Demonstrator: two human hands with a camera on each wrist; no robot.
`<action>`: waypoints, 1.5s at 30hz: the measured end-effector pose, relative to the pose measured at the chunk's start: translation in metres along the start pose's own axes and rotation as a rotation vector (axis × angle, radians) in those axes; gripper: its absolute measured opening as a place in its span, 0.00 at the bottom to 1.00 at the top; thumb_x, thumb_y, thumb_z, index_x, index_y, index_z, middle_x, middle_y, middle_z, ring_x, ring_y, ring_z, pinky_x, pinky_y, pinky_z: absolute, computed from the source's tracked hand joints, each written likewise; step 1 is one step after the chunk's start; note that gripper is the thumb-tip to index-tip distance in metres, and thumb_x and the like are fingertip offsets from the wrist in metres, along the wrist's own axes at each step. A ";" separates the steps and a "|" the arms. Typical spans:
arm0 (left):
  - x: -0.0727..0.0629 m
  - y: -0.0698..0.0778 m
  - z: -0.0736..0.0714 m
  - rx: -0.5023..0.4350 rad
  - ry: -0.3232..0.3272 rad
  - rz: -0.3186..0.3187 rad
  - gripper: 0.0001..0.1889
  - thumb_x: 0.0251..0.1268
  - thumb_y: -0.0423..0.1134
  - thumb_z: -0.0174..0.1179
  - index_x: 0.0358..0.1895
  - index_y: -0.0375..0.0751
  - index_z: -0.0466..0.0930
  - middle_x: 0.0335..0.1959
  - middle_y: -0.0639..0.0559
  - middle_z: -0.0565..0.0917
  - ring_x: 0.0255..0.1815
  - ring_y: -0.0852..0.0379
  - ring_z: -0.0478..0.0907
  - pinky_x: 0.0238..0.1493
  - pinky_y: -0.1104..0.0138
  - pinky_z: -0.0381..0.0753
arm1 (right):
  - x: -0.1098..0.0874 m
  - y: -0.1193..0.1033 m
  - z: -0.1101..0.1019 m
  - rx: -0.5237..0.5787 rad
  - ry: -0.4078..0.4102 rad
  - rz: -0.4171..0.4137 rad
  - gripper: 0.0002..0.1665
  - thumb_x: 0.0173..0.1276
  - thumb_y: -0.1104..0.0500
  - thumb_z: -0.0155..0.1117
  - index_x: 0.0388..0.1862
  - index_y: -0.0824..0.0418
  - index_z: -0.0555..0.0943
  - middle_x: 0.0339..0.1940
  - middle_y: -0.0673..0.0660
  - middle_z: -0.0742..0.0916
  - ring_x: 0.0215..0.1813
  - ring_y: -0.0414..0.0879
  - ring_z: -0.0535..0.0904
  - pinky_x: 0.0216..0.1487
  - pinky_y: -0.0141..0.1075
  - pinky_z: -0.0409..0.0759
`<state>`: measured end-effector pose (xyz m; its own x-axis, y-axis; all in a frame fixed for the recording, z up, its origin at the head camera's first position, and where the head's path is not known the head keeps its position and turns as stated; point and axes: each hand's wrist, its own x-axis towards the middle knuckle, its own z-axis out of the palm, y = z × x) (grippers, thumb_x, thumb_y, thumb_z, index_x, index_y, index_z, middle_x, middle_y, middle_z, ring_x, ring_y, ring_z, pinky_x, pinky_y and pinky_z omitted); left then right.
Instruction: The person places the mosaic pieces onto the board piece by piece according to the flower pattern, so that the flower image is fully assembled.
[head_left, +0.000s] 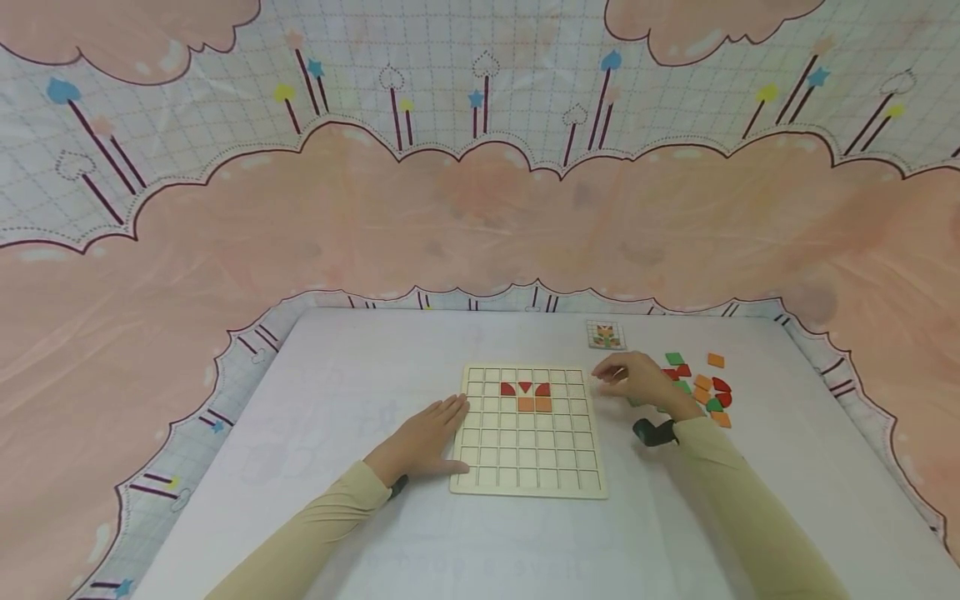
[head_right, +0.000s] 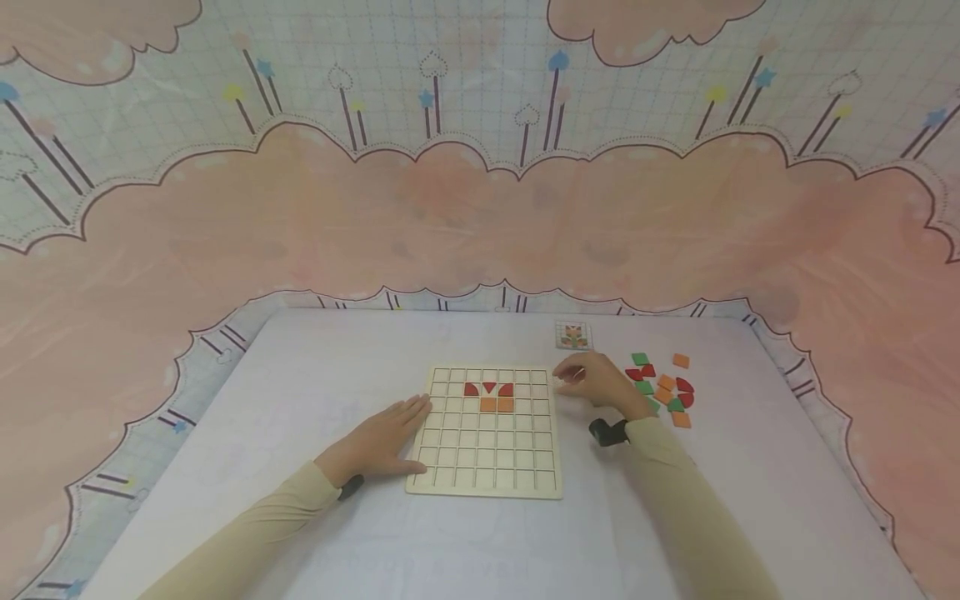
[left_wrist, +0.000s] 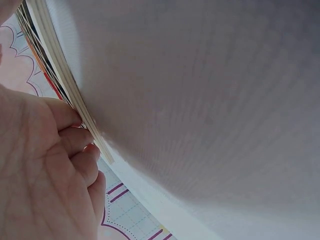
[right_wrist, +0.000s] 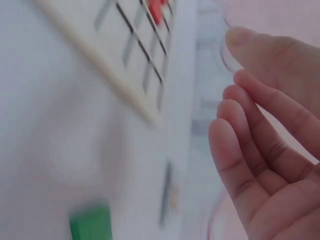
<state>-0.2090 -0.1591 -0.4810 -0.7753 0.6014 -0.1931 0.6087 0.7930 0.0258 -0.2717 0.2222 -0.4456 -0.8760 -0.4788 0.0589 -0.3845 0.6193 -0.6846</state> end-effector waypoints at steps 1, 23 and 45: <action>0.000 0.000 0.000 0.001 -0.001 0.001 0.52 0.57 0.71 0.49 0.74 0.35 0.48 0.76 0.43 0.51 0.77 0.49 0.49 0.76 0.59 0.54 | -0.005 0.003 -0.007 -0.003 0.012 0.008 0.15 0.57 0.66 0.68 0.43 0.70 0.82 0.40 0.65 0.86 0.38 0.45 0.81 0.42 0.33 0.82; 0.001 0.000 0.000 -0.002 0.017 0.018 0.52 0.57 0.69 0.51 0.73 0.32 0.50 0.75 0.40 0.52 0.76 0.46 0.50 0.75 0.58 0.56 | -0.112 0.060 -0.073 -0.133 0.116 0.306 0.24 0.59 0.56 0.69 0.49 0.71 0.79 0.42 0.65 0.85 0.37 0.27 0.74 0.37 0.21 0.78; -0.001 0.002 -0.001 0.000 0.000 -0.010 0.52 0.57 0.71 0.50 0.73 0.34 0.48 0.76 0.43 0.51 0.77 0.48 0.49 0.75 0.59 0.55 | -0.136 0.099 -0.060 -0.109 0.090 0.388 0.22 0.57 0.62 0.68 0.47 0.75 0.78 0.38 0.62 0.84 0.33 0.25 0.71 0.33 0.20 0.77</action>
<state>-0.2071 -0.1587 -0.4802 -0.7811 0.5937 -0.1932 0.6012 0.7987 0.0238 -0.2082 0.3860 -0.4773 -0.9822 -0.1431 -0.1220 -0.0447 0.8078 -0.5878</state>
